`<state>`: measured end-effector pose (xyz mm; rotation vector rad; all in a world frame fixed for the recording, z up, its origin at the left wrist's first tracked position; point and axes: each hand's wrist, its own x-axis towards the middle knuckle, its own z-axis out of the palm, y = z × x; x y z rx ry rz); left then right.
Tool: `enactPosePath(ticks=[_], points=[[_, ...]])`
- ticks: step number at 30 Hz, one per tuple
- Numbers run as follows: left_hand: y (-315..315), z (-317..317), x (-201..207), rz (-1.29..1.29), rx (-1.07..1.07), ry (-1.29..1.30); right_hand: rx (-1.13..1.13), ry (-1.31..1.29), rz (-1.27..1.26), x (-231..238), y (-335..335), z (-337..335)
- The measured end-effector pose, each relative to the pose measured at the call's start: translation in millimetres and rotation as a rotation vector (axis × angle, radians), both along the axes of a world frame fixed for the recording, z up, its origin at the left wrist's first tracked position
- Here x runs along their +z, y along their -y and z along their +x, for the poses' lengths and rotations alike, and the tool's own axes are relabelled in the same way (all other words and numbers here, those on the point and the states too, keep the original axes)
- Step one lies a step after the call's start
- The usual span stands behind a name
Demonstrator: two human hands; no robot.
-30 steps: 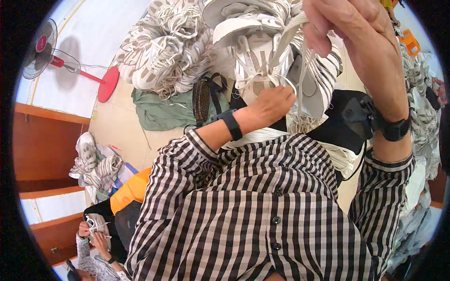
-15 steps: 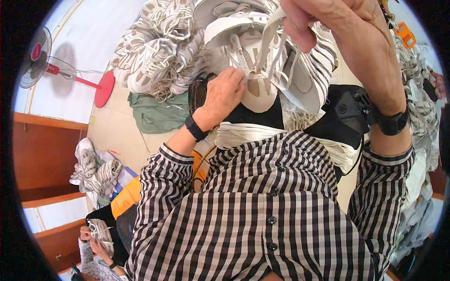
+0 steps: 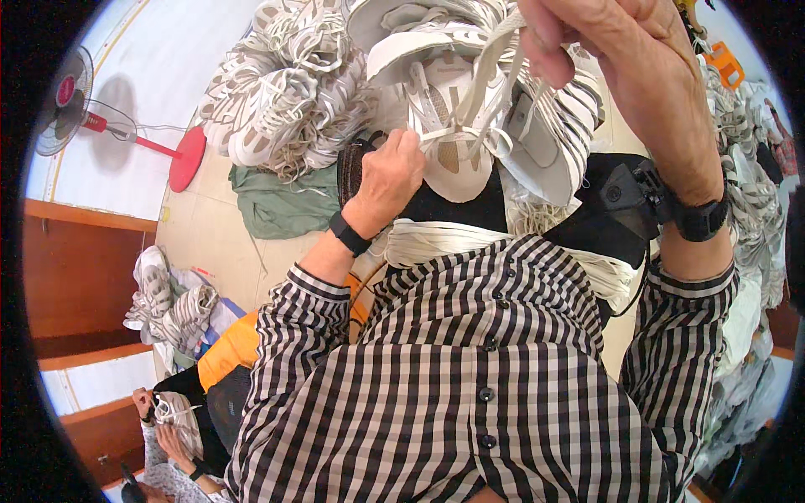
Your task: Lacing a white sneaker by hand.
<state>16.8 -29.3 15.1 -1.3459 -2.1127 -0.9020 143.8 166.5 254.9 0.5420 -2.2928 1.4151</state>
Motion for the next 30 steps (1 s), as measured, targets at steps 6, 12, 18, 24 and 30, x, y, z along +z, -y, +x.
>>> enactPosePath(ticks=[6,12,18,24,30], points=[[1,16,-10,0.328,0.242,0.447,0.011,-0.011,-0.054,-6,-3,-2],[0,25,-3,0.232,0.116,0.393,0.074,-0.061,-0.004,-8,-6,-4],[8,12,6,0.151,0.042,0.239,0.018,0.067,-0.121,-10,-3,-4],[-11,7,25,0.095,0.104,0.0,0.088,-0.011,-0.109,-6,5,-8],[-20,38,37,0.208,-0.181,-0.236,0.016,-0.048,-0.089,-1,2,-6]])
